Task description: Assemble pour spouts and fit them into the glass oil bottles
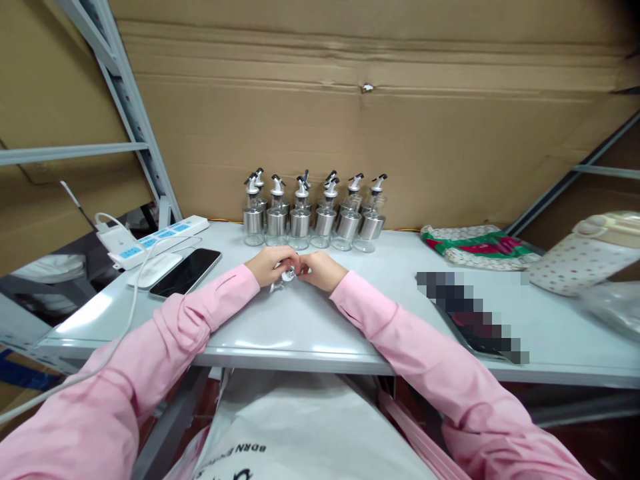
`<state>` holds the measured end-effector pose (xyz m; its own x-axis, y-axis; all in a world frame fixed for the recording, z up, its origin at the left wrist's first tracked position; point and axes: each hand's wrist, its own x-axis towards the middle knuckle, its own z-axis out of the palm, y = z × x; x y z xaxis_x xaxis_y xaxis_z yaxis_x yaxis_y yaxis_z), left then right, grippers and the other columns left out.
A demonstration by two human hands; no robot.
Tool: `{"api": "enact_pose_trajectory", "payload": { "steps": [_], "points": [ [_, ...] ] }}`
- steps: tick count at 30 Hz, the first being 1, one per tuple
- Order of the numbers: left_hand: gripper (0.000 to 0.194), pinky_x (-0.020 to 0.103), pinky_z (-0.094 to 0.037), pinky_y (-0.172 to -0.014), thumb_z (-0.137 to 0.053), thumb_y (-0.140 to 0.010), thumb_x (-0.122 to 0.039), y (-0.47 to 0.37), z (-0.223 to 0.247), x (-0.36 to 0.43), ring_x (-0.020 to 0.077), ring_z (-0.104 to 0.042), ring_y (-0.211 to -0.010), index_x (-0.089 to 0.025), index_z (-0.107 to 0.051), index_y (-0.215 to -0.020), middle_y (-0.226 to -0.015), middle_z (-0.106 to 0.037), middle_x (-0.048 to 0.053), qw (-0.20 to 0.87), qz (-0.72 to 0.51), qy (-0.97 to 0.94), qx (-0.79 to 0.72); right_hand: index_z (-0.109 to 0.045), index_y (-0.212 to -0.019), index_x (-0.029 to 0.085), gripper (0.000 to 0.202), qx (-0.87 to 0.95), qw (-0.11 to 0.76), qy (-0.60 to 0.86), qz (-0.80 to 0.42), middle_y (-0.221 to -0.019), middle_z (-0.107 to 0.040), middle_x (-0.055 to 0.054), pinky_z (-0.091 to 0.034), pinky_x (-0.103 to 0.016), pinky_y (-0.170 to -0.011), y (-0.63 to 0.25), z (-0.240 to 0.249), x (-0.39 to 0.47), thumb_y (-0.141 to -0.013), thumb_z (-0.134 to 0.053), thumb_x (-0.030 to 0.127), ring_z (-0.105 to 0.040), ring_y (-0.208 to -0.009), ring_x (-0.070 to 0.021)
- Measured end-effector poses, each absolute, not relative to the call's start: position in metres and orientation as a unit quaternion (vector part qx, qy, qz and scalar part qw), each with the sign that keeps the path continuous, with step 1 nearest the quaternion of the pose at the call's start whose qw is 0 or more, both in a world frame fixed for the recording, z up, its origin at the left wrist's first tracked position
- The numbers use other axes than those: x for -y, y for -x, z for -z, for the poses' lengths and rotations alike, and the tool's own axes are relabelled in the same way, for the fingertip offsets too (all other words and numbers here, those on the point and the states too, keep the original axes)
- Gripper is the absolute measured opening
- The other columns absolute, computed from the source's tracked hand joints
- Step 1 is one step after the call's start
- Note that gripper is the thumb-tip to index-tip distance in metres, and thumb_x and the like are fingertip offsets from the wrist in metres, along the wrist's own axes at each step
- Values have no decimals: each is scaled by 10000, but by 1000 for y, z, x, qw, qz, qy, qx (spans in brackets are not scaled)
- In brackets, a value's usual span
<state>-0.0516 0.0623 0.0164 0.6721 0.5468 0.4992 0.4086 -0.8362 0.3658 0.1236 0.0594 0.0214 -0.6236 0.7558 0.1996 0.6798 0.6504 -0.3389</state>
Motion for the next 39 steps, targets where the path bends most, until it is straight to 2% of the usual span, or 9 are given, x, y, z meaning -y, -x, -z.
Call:
{"api": "enact_pose_trajectory", "payload": {
  "steps": [4, 7, 11, 16, 24, 29, 34, 36, 39],
  "points": [
    [236, 241, -429, -721, -345, -776, -114, 53, -16, -64, 123, -549, -731, -139, -578, -810, -795, -591, 40, 126, -308, -907, -258, -692, -782, 149, 238, 892, 125, 426, -81, -856, -705, -81, -430, -255, -778, -124, -20, -60, -737, -492, 27, -637, -831, -176],
    [216, 290, -412, -813, -413, -819, -275, 54, -16, -62, 165, -533, -853, -143, -571, -885, -898, -595, 63, 113, -271, -924, -246, -702, -808, 150, 286, 883, 122, 448, -73, -870, -709, -81, -425, -237, -786, -124, -24, -59, -729, -462, 16, -637, -854, -174],
    [449, 322, -420, -813, -604, -696, -444, 53, -11, -58, 214, -515, -910, -137, -527, -1014, -996, -562, 97, 103, -181, -938, -277, -705, -804, 161, 291, 874, 129, 464, -60, -850, -711, -78, -418, -228, -767, -125, -31, -54, -725, -453, 37, -638, -827, -172],
    [489, 303, -438, -756, -628, -666, -398, 49, -3, -58, 188, -530, -836, -130, -470, -1043, -991, -547, 94, 116, -160, -927, -319, -694, -846, 199, 291, 847, 164, 505, -25, -839, -708, -60, -409, -246, -716, -127, -38, -50, -757, -431, 112, -636, -801, -181],
    [188, 312, -369, -774, -473, -788, -321, 42, -1, -56, 183, -541, -830, -155, -547, -836, -860, -584, 60, 4, -143, -948, -286, -685, -878, 214, 275, 818, 210, 536, -7, -792, -704, -42, -410, -257, -686, -132, -40, -56, -751, -447, 157, -632, -767, -181],
    [233, 357, -320, -816, -511, -757, -366, 45, -7, -53, 185, -564, -832, -173, -563, -876, -872, -622, 37, -51, -146, -950, -272, -671, -833, 195, 237, 778, 324, 538, -6, -774, -695, -35, -436, -277, -728, -144, -43, -68, -735, -458, 157, -622, -746, -176],
    [263, 397, -322, -899, -451, -813, -337, 37, -13, -33, 216, -555, -956, -153, -567, -962, -1003, -631, 88, -102, -204, -949, -217, -610, -917, 153, 241, 716, 496, 490, -16, -925, -671, -82, -471, -313, -758, -159, -49, -91, -729, -458, 152, -616, -838, -189],
    [266, 384, -339, -924, -397, -848, -293, 26, -10, -19, 209, -554, -986, -151, -575, -987, -1038, -633, 100, -86, -220, -956, -174, -554, -1029, 147, 308, 701, 541, 464, -31, -1048, -636, -113, -483, -325, -770, -160, -51, -102, -732, -474, 165, -599, -952, -205],
    [369, 316, -398, -923, -425, -840, -391, 9, -1, 0, 194, -545, -1049, -154, -551, -1094, -1177, -583, 120, 23, -191, -976, -106, -428, -1185, 145, 441, 668, 596, 444, -34, -1219, -540, -154, -458, -357, -874, -158, -55, -121, -751, -492, 187, -521, -1125, -215]
  ]
}}
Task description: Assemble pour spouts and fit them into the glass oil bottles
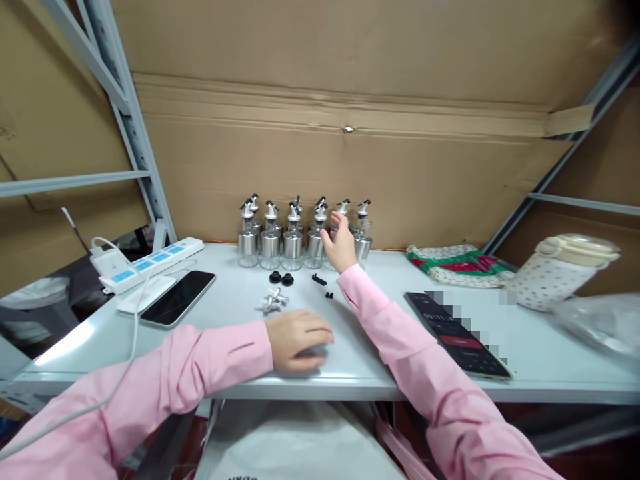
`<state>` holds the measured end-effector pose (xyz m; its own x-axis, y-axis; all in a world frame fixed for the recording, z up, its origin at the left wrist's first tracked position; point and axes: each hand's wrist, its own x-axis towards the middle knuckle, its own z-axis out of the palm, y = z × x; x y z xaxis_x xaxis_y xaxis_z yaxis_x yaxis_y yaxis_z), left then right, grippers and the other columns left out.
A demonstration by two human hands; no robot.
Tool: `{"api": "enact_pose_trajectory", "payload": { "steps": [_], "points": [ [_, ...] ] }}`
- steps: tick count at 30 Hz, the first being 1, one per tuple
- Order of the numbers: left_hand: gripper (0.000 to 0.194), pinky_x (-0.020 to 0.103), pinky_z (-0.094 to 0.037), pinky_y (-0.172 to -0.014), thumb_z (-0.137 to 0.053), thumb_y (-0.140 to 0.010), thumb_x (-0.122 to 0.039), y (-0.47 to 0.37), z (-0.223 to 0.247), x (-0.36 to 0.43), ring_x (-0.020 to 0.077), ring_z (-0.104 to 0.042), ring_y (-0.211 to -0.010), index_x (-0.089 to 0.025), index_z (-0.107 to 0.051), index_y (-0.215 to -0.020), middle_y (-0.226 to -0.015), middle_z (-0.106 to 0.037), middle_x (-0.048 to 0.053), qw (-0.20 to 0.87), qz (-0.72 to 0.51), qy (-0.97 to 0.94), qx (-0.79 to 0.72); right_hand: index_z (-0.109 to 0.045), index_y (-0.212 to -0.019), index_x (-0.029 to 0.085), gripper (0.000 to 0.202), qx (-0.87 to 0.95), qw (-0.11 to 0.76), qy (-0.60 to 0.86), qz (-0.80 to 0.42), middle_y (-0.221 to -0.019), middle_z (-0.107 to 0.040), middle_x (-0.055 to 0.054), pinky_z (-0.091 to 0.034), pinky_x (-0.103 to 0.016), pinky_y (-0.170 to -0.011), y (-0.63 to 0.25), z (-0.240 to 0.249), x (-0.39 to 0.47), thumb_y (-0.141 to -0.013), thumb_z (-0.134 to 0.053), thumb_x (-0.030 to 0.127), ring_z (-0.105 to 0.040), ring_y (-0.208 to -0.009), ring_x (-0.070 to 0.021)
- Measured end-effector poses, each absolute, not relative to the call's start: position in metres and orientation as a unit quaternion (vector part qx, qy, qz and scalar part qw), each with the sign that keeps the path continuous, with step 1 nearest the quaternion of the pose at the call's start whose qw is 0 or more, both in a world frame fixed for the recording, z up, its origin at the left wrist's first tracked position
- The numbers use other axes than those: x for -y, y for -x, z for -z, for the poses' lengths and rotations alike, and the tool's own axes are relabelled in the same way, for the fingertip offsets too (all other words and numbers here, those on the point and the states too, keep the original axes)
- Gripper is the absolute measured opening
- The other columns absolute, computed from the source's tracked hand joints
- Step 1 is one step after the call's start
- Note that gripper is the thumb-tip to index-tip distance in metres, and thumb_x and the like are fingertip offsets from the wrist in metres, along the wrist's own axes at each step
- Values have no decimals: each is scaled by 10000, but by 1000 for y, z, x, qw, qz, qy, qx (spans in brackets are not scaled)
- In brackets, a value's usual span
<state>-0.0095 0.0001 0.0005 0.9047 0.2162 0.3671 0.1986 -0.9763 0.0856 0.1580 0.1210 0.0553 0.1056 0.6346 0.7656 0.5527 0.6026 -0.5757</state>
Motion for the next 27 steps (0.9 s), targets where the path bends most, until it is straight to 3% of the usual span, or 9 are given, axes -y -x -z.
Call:
{"api": "enact_pose_trajectory", "payload": {
  "steps": [4, 7, 11, 14, 17, 23, 27],
  "points": [
    [631, 357, -267, -1084, -468, -798, -508, 0, 7, 7, 229, -317, -1314, -133, -402, -1301, -1409, -355, 131, 135, -119, -975, -132, -399, -1206, 105, 459, 622, 610, 486, -71, -1228, -529, -194, -397, -370, -957, -149, -64, -148, -767, -500, 194, -514, -1145, -222],
    [683, 437, -172, -1113, -424, -821, -516, 1, 7, 7, 250, -212, -1358, -123, -302, -1365, -1454, -249, 127, 161, -71, -973, -151, -466, -1139, 85, 416, 598, 578, 547, -89, -1151, -585, -194, -392, -370, -945, -140, -67, -162, -757, -541, 231, -552, -1079, -235],
    [695, 484, -136, -1108, -396, -838, -509, 2, 5, 8, 268, -161, -1369, -107, -251, -1386, -1465, -197, 139, 164, -59, -973, -152, -511, -1072, 103, 323, 591, 575, 563, -66, -1103, -610, -173, -386, -366, -929, -133, -68, -165, -801, -481, 274, -562, -1038, -229],
    [701, 478, -119, -1113, -383, -843, -514, 1, 5, 8, 265, -144, -1372, -103, -238, -1391, -1467, -185, 140, 166, -53, -973, -152, -474, -1104, 105, 320, 577, 624, 526, -6, -1128, -576, -166, -378, -338, -933, -135, -75, -151, -851, -373, 272, -539, -1065, -208],
    [707, 451, -108, -1121, -392, -839, -525, 0, 6, 8, 249, -143, -1374, -107, -243, -1390, -1469, -182, 135, 171, -51, -972, -155, -408, -1148, 153, 338, 570, 685, 454, -6, -1077, -559, -130, -418, -327, -867, -144, -88, -123, -889, -274, 324, -589, -937, -177],
    [707, 435, -104, -1123, -438, -824, -520, 0, 7, 8, 250, -168, -1370, -112, -274, -1378, -1463, -211, 136, 190, -75, -965, -162, -453, -971, 252, 243, 539, 784, 216, -217, -766, -493, 1, -432, -254, -575, -154, -93, -53, -861, -361, 448, -514, -564, -107],
    [781, 384, -186, -1108, -551, -735, -568, 4, 5, 5, 272, -282, -1324, -129, -339, -1344, -1427, -318, 139, 257, -116, -941, -189, -503, -944, 227, 266, 570, 688, 176, -414, -734, -507, 0, -424, -256, -508, -144, -82, -25, -834, -429, 457, -496, -534, -104]
  ]
}}
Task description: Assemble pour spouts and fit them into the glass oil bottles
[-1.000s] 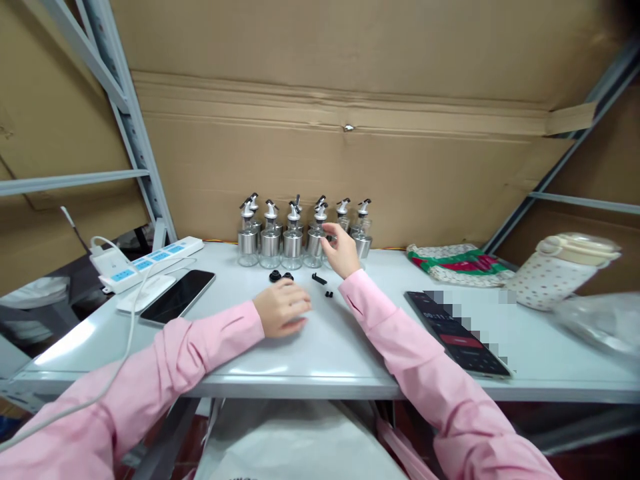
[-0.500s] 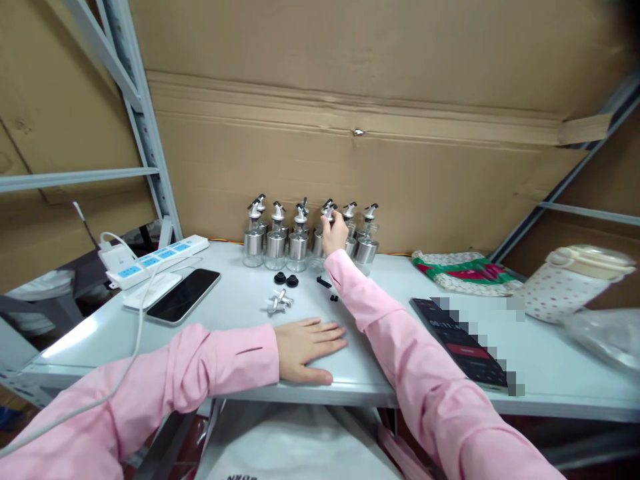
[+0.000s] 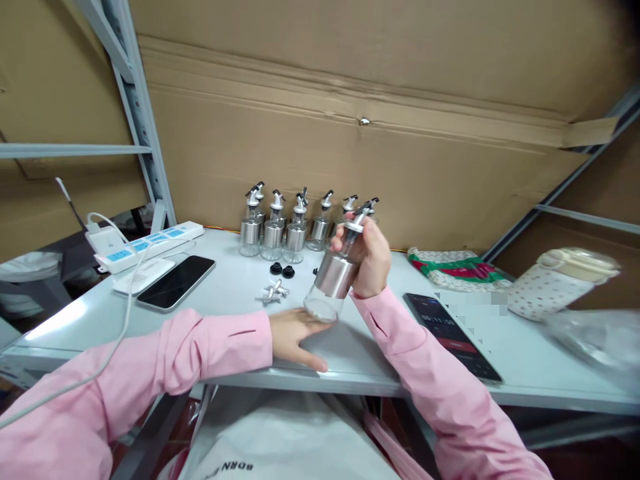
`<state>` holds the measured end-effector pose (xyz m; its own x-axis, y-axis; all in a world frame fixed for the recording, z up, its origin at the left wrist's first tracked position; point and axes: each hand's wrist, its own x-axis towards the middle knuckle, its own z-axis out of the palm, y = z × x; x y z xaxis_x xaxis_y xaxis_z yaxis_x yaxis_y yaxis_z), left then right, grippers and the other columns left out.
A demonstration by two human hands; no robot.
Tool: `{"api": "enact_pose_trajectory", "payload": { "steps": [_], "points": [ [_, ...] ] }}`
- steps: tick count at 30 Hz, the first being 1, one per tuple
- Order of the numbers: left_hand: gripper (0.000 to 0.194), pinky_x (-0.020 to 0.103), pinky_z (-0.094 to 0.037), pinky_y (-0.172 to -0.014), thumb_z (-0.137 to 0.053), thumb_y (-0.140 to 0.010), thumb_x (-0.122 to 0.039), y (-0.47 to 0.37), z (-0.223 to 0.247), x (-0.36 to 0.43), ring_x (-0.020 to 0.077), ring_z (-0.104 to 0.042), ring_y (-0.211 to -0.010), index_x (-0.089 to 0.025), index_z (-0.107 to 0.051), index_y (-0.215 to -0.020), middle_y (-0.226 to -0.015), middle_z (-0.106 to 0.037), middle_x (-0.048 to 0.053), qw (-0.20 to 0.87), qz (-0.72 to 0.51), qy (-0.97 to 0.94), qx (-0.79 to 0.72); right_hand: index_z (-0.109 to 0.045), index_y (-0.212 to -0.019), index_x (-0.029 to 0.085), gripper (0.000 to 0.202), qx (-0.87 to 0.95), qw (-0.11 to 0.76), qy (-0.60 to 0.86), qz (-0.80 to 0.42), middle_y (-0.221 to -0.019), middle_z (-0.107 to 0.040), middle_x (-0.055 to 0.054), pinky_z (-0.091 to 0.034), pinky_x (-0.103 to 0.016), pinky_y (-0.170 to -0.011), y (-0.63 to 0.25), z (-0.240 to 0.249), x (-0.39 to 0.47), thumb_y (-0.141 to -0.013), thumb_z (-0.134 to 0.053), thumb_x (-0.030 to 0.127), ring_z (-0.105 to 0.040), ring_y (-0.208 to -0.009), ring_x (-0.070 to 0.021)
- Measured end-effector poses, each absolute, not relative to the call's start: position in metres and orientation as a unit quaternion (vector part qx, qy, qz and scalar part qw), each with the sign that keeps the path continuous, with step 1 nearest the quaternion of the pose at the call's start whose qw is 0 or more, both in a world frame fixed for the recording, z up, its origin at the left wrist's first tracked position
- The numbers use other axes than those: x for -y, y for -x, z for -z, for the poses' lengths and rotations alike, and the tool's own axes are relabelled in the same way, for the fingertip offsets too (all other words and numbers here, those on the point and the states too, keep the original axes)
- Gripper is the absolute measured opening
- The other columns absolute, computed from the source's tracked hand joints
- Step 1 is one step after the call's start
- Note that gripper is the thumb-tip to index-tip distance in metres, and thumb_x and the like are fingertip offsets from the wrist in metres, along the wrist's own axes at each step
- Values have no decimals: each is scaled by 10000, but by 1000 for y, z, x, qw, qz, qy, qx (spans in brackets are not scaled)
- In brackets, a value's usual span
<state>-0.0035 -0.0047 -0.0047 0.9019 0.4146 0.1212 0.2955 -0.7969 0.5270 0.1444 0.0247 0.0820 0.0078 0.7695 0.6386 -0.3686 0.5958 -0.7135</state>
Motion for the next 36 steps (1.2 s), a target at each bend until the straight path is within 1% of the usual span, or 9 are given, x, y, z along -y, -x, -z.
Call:
{"api": "enact_pose_trajectory", "payload": {
  "steps": [5, 10, 14, 18, 21, 24, 30, 33, 36],
  "points": [
    [659, 350, -320, -1027, -562, -690, -620, 5, 0, 3, 257, -469, -1158, -179, -511, -1178, -1225, -540, 81, 328, -147, -914, -188, -516, -931, 221, 277, 577, 630, 172, -490, -713, -505, 2, -438, -260, -499, -134, -82, -6, -816, -446, 463, -477, -524, -99],
    [685, 340, -332, -991, -507, -659, -710, 2, -3, 6, 253, -522, -1039, -168, -587, -1070, -1058, -614, 80, 349, -170, -913, -124, -514, -943, 214, 275, 604, 588, 139, -519, -700, -505, 7, -448, -252, -479, -136, -87, 6, -828, -429, 450, -485, -495, -89],
    [704, 332, -353, -973, -571, -575, -729, 3, -2, 0, 256, -535, -1029, -184, -618, -1019, -1023, -632, 48, 451, -174, -864, -142, -493, -911, 229, 250, 592, 603, 143, -515, -699, -486, 18, -458, -255, -483, -141, -92, 7, -832, -410, 451, -470, -488, -85],
    [709, 383, -371, -971, -656, -559, -655, 6, 0, -11, 268, -538, -1068, -162, -592, -1065, -1077, -626, 70, 583, -182, -774, -165, -477, -862, 223, 231, 579, 596, 138, -538, -686, -483, 22, -445, -247, -476, -139, -90, 7, -823, -428, 445, -449, -472, -78],
    [719, 410, -349, -1001, -776, -499, -510, 7, -2, -16, 277, -510, -1126, -140, -578, -1083, -1133, -604, 107, 645, -211, -722, -139, -494, -873, 213, 238, 592, 574, 123, -552, -703, -503, 12, -434, -244, -479, -131, -79, 8, -814, -457, 440, -481, -498, -86],
    [659, 416, -380, -980, -825, -468, -382, 9, -5, -16, 270, -548, -1081, -136, -597, -1035, -1091, -627, 117, 694, -193, -682, -128, -505, -892, 211, 250, 605, 567, 142, -541, -739, -521, -1, -448, -257, -503, -123, -64, 7, -820, -461, 446, -512, -540, -104],
    [561, 396, -442, -897, -836, -429, -368, 12, -4, -18, 237, -606, -932, -146, -633, -902, -959, -666, 81, 685, -190, -687, -148, -540, -941, 222, 285, 638, 561, 172, -499, -769, -547, -21, -472, -293, -557, -124, -55, 6, -803, -482, 465, -543, -600, -139],
    [556, 387, -451, -871, -840, -419, -349, 12, -5, -18, 231, -606, -916, -152, -633, -896, -943, -665, 73, 673, -200, -696, -155, -566, -968, 210, 302, 666, 544, 164, -483, -793, -573, -31, -479, -319, -626, -126, -58, 8, -773, -540, 439, -568, -670, -162],
    [498, 385, -449, -876, -830, -438, -316, 12, -8, -17, 227, -599, -923, -146, -638, -865, -940, -662, 68, 665, -188, -706, -151, -560, -970, 219, 265, 677, 547, 162, -465, -764, -575, -21, -467, -311, -626, -124, -58, 10, -808, -513, 423, -558, -660, -153]
  ]
}}
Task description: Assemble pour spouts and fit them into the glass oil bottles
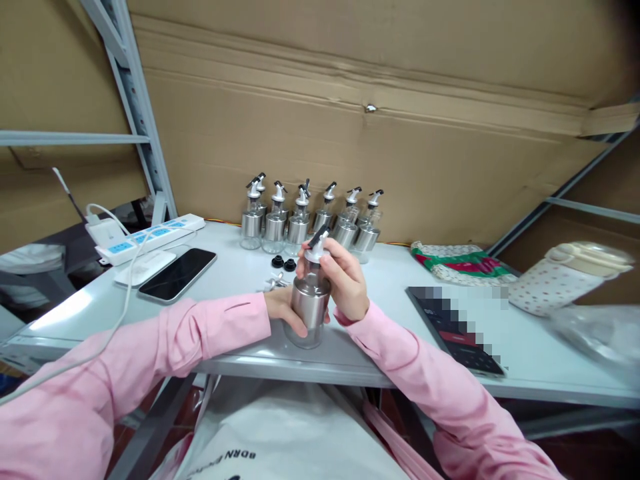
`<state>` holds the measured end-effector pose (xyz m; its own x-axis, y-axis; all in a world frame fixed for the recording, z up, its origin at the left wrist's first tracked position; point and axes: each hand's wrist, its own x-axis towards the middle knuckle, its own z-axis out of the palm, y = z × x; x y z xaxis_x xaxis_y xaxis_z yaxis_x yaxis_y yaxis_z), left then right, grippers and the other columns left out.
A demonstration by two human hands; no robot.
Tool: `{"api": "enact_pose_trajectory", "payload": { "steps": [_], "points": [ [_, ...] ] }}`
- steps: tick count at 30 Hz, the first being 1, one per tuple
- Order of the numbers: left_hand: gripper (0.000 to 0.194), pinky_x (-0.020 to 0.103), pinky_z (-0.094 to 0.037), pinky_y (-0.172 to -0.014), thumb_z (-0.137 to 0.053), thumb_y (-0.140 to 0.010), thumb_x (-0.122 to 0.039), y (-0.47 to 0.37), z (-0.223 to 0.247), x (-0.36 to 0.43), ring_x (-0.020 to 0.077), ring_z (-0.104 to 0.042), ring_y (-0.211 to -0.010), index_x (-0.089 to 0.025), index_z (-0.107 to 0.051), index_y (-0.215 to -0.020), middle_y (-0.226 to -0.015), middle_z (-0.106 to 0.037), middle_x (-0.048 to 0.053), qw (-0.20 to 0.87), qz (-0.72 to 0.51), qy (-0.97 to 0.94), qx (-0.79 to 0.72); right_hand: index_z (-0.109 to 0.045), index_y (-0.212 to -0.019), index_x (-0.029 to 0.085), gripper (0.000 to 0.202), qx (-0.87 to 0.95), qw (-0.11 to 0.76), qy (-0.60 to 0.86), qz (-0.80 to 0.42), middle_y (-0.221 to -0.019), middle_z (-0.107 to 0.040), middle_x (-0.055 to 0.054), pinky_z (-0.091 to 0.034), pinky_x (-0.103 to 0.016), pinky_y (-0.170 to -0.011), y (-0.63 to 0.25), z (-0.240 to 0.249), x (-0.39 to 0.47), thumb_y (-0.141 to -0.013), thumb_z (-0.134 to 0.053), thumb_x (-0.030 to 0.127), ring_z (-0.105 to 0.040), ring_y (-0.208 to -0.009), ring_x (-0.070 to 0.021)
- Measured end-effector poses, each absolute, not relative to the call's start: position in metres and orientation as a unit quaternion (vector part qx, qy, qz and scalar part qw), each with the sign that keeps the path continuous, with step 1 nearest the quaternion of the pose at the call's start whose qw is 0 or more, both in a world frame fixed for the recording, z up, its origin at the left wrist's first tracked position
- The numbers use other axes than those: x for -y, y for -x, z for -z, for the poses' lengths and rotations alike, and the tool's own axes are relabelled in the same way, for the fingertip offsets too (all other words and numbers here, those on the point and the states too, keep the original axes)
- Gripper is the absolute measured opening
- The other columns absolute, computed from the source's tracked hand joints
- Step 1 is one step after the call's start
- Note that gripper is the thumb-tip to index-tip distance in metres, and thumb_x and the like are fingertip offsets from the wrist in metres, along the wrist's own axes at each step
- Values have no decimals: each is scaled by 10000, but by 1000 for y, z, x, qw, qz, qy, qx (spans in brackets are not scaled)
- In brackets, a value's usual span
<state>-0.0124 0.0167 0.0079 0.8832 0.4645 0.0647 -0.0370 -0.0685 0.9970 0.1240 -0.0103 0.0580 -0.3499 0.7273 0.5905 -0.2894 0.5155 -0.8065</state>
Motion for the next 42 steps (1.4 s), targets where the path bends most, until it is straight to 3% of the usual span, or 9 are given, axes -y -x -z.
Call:
{"api": "enact_pose_trajectory", "payload": {
  "steps": [8, 18, 21, 25, 30, 36, 39, 42],
  "points": [
    [289, 322, -453, -852, -734, -521, -131, 12, -10, -14, 205, -595, -894, -114, -618, -785, -826, -642, 1, 652, -172, -718, -170, -513, -905, 239, 252, 681, 562, 164, -439, -670, -535, 12, -426, -269, -515, -117, -55, 15, -841, -460, 478, -504, -540, -120],
    [572, 320, -476, -775, -831, -435, -333, 11, -1, -16, 167, -593, -800, -143, -632, -937, -871, -637, 39, 658, -180, -710, -177, -472, -873, 212, 409, 596, 568, 193, -534, -551, -542, 41, -406, -213, -414, -114, -64, 12, -810, -396, 609, -508, -426, -92],
    [588, 308, -466, -764, -838, -415, -356, 12, 0, -18, 163, -585, -798, -143, -635, -924, -862, -636, 39, 654, -182, -713, -175, -464, -809, 194, 485, 548, 556, 224, -583, -495, -539, 26, -405, -231, -377, -115, -70, 10, -772, -375, 669, -524, -393, -119],
    [566, 306, -459, -761, -845, -406, -333, 12, 0, -19, 176, -585, -824, -148, -633, -897, -870, -638, 40, 655, -190, -714, -159, -413, -815, 211, 432, 518, 550, 223, -616, -550, -583, 25, -425, -245, -382, -114, -74, 11, -767, -417, 640, -558, -421, -136],
    [577, 308, -448, -790, -843, -442, -298, 7, 0, -17, 190, -585, -881, -140, -607, -944, -901, -636, 49, 676, -196, -693, -155, -357, -875, 239, 309, 569, 632, 201, -486, -531, -529, 81, -362, -195, -365, -111, -76, 15, -851, -377, 546, -485, -360, -78],
    [855, 370, -339, -975, -856, -423, -195, 2, 12, -20, 174, -547, -1048, -231, -443, -1171, -1071, -591, 60, 714, -255, -638, -136, -316, -850, 254, 276, 601, 729, 187, -269, -486, -480, 102, -328, -184, -338, -140, -116, -22, -876, -327, 529, -472, -326, -75],
    [822, 390, -291, -1019, -845, -446, -156, 4, 15, -23, 152, -561, -1030, -240, -452, -1163, -1053, -601, 57, 720, -243, -633, -150, -282, -842, 264, 280, 585, 768, 197, -170, -487, -477, 111, -344, -191, -338, -155, -136, -56, -865, -345, 536, -465, -320, -81],
    [720, 398, -329, -991, -837, -475, -183, 6, 12, -24, 153, -588, -970, -207, -499, -1110, -990, -625, 58, 725, -232, -629, -160, -317, -919, 254, 296, 582, 760, 275, -93, -525, -491, 86, -349, -196, -349, -158, -134, -91, -861, -345, 542, -448, -338, -75]
  ]
}}
